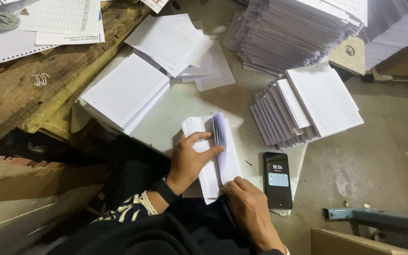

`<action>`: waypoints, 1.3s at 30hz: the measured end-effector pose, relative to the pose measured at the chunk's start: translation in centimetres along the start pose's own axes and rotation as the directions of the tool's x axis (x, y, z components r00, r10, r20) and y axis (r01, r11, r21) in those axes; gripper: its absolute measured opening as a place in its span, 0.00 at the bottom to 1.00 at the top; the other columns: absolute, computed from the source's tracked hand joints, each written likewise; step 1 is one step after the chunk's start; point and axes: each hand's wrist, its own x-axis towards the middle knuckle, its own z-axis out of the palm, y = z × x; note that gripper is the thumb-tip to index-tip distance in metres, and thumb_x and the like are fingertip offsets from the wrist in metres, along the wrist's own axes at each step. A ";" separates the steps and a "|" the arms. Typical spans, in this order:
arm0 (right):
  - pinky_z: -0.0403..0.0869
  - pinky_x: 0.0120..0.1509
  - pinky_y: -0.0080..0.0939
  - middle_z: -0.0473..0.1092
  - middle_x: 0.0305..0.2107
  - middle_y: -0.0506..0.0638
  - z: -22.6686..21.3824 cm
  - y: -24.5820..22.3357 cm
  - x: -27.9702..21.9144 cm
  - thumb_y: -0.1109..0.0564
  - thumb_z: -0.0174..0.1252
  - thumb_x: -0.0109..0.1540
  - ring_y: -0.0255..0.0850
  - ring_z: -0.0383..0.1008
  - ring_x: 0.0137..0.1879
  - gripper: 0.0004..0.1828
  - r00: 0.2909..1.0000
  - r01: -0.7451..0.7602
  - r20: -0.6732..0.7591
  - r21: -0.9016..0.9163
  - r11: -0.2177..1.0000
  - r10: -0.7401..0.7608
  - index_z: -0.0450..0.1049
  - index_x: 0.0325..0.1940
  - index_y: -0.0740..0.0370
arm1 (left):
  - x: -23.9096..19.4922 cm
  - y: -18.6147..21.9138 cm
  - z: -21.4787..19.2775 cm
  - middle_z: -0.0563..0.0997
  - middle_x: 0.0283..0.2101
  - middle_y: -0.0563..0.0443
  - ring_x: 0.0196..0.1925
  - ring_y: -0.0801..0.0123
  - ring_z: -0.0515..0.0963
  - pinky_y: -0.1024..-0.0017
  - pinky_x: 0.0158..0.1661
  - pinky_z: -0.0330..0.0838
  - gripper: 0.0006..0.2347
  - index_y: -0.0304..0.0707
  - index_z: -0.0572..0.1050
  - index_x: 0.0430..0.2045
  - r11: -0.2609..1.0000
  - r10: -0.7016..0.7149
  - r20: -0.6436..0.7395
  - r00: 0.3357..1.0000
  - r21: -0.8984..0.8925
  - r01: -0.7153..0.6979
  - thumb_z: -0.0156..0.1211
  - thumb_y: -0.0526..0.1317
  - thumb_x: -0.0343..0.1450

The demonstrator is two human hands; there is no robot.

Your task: Counting and inspecting stacks of lined paper by flipping through them manually on a work table.

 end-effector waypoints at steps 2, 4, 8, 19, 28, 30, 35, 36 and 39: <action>0.61 0.22 0.43 0.64 0.20 0.43 -0.1 -0.1 0.1 0.59 0.56 0.58 0.40 0.63 0.24 0.07 1.000 -0.001 -0.005 0.003 1.000 0.001 0.67 0.26 0.54 | 0.0 0.0 -0.1 0.81 0.39 0.50 0.45 0.64 0.77 0.69 0.42 0.75 0.19 0.47 0.81 0.35 1.000 -0.007 0.008 1.000 -0.015 0.007 0.73 0.51 0.55; 0.61 0.22 0.43 0.64 0.21 0.43 -0.2 -0.2 0.2 0.58 0.56 0.58 0.40 0.64 0.24 0.07 1.000 -0.002 -0.010 0.005 1.000 0.002 0.67 0.26 0.54 | 0.0 -0.1 -0.1 0.81 0.39 0.50 0.45 0.64 0.78 0.70 0.42 0.75 0.19 0.47 0.81 0.35 0.999 -0.014 0.015 1.000 -0.029 0.014 0.73 0.51 0.55; 0.61 0.23 0.42 0.65 0.20 0.42 -0.4 -0.5 0.2 0.60 0.56 0.57 0.39 0.64 0.24 0.06 1.000 -0.014 -0.017 0.028 1.000 0.014 0.68 0.25 0.53 | 0.1 -0.5 0.0 0.82 0.39 0.50 0.44 0.65 0.79 0.71 0.42 0.75 0.20 0.46 0.81 0.35 0.999 0.013 0.014 1.000 -0.050 -0.013 0.71 0.53 0.55; 0.60 0.23 0.41 0.64 0.19 0.43 -0.3 -0.3 0.2 0.62 0.55 0.57 0.39 0.62 0.23 0.07 0.999 -0.007 -0.036 0.034 0.999 0.008 0.68 0.24 0.55 | 0.0 -0.4 0.0 0.82 0.37 0.51 0.44 0.64 0.78 0.70 0.42 0.74 0.17 0.46 0.80 0.33 0.998 0.021 0.015 1.000 -0.054 -0.020 0.70 0.53 0.57; 0.60 0.23 0.42 0.64 0.19 0.43 -0.2 -0.4 0.1 0.61 0.55 0.56 0.40 0.63 0.24 0.07 0.999 0.003 -0.043 0.019 1.000 -0.002 0.67 0.25 0.55 | 0.3 -0.7 0.4 0.81 0.35 0.53 0.43 0.66 0.79 0.70 0.44 0.73 0.10 0.47 0.80 0.28 0.999 -0.005 -0.026 1.000 -0.053 0.003 0.70 0.48 0.60; 0.60 0.24 0.41 0.64 0.19 0.43 -0.5 -0.7 0.2 0.60 0.55 0.57 0.40 0.62 0.22 0.07 0.998 -0.055 -0.012 0.068 0.996 0.056 0.67 0.24 0.55 | 0.4 -0.4 0.5 0.81 0.30 0.57 0.39 0.69 0.78 0.71 0.38 0.73 0.05 0.48 0.80 0.22 0.999 -0.032 -0.047 0.998 -0.019 0.031 0.68 0.44 0.61; 0.60 0.29 0.42 0.62 0.20 0.44 0.4 0.5 -0.6 0.45 0.52 0.61 0.41 0.59 0.24 0.17 0.954 -0.298 0.004 0.080 0.951 0.298 0.60 0.25 0.56 | 0.5 -1.1 0.7 0.80 0.28 0.59 0.39 0.67 0.76 0.68 0.39 0.72 0.04 0.46 0.76 0.18 1.000 0.013 -0.050 0.999 0.007 -0.013 0.66 0.40 0.62; 0.61 0.30 0.41 0.62 0.20 0.44 0.4 0.8 -0.7 0.39 0.48 0.63 0.40 0.59 0.24 0.21 0.936 -0.351 0.007 0.074 0.934 0.351 0.61 0.27 0.56 | 0.6 -1.3 0.8 0.80 0.27 0.60 0.40 0.67 0.76 0.67 0.39 0.71 0.05 0.46 0.75 0.18 0.999 0.033 -0.059 0.998 0.026 -0.031 0.66 0.39 0.62; 0.63 0.31 0.46 0.65 0.23 0.46 1.0 1.1 -0.9 0.47 0.53 0.62 0.45 0.63 0.27 0.14 0.930 -0.368 0.034 0.050 0.928 0.367 0.61 0.28 0.56 | 0.3 -1.3 0.6 0.75 0.29 0.58 0.39 0.66 0.74 0.68 0.38 0.69 0.08 0.45 0.68 0.23 0.996 0.093 -0.083 0.992 0.013 -0.093 0.64 0.35 0.62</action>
